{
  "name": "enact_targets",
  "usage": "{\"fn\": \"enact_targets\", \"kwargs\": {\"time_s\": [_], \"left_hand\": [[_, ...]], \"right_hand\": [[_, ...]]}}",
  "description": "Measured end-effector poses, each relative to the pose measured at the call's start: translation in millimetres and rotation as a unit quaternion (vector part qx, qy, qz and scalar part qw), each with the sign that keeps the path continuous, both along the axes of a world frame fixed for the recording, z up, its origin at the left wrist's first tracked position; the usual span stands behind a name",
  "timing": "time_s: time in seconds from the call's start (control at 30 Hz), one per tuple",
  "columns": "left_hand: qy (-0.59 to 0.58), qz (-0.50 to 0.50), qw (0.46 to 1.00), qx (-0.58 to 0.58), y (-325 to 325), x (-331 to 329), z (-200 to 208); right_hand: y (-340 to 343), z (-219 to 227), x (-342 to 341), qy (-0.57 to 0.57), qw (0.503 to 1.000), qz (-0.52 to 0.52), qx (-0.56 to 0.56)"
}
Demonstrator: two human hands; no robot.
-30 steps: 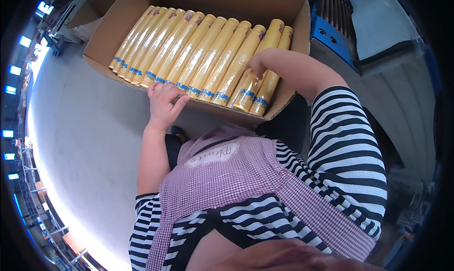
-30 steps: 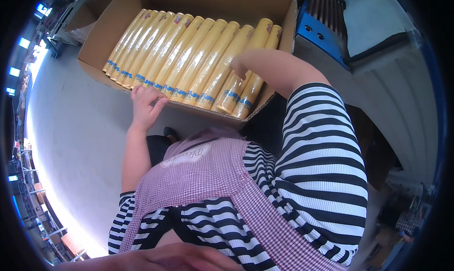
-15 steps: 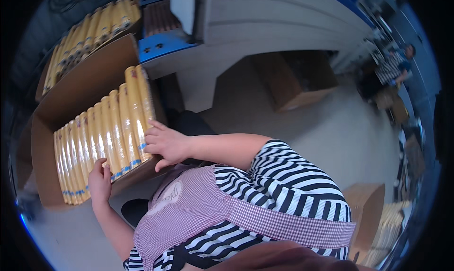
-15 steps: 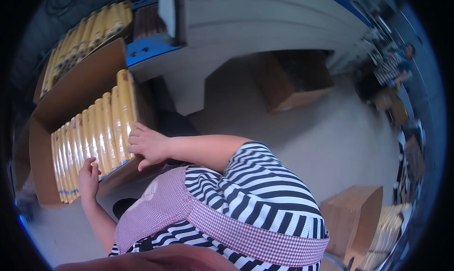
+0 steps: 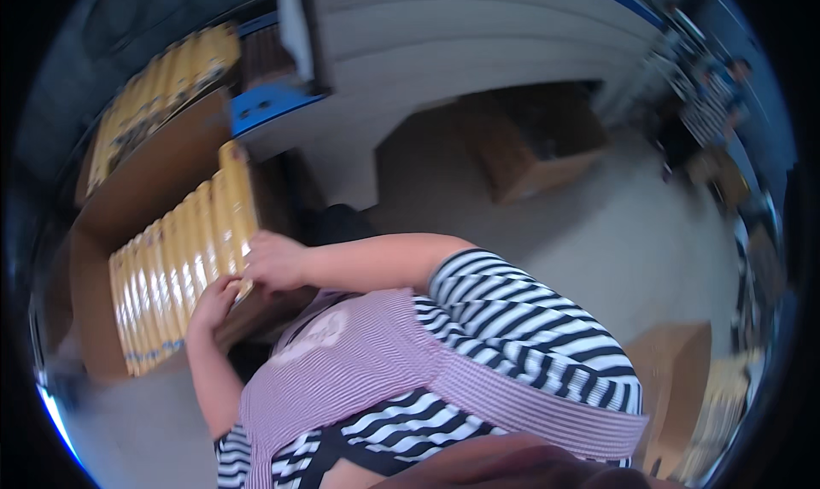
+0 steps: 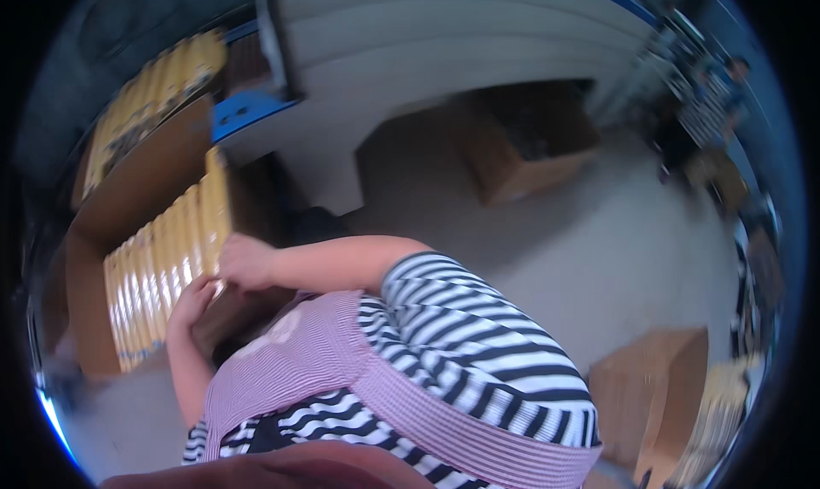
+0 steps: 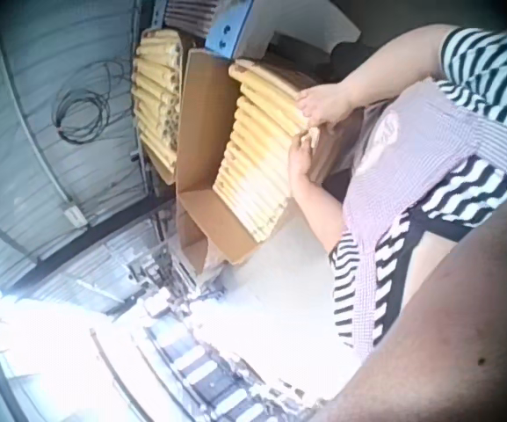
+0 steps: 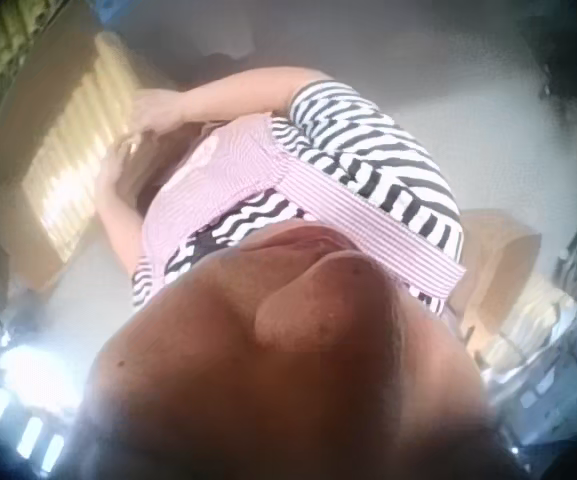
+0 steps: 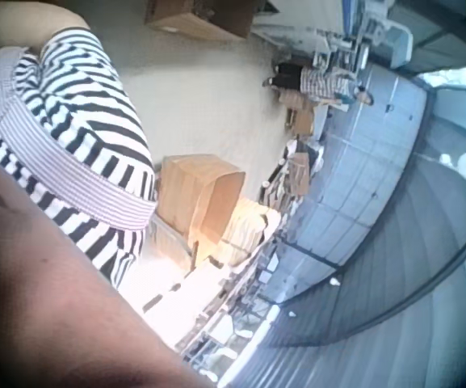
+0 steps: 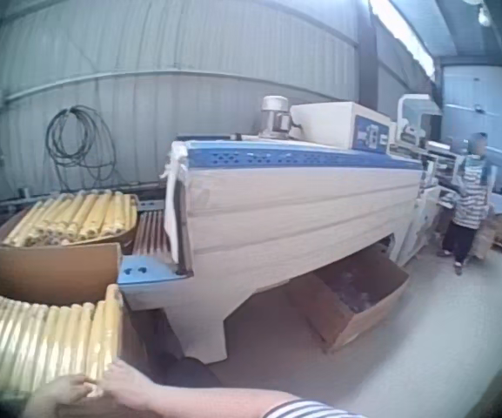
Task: The person packs long yellow plastic-wrapped rolls into a large cardboard box by hand, arranging them in layers and adjusting their position.
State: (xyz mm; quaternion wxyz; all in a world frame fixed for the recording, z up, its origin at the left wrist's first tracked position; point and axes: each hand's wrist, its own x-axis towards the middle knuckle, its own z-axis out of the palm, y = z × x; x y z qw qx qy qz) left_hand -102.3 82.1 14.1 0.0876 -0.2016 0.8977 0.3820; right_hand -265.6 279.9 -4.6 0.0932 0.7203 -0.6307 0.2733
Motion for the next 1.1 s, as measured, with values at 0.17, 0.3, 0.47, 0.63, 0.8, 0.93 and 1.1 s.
{"fn": "enact_targets", "kwargs": {"time_s": [0.17,0.3,0.47,0.63,0.8,0.93,1.1], "left_hand": [[-0.1,0.028,0.995,0.0,30,-11,33],[-0.086,0.03,0.996,-0.009,29,-9,35],[-0.099,0.068,0.993,0.004,26,-7,24],[-0.095,0.046,0.994,-0.022,26,-30,25],[-0.105,0.066,0.992,-0.038,6,2,0],[-0.066,0.039,0.997,-0.003,8,-14,17],[-0.062,-0.002,0.998,0.009,10,-10,12]], "right_hand": [[20,13,0,-0.002,0.999,-0.022,0.048],[18,16,-1,0.01,1.0,0.0,0.006],[20,14,-1,-0.003,1.0,0.017,-0.012],[30,16,-8,-0.015,0.999,0.006,-0.035],[15,-2,4,-0.07,0.988,0.027,-0.138],[-3,-15,-17,0.013,0.995,0.022,-0.095],[9,-5,-16,0.06,0.996,0.031,-0.056]]}}
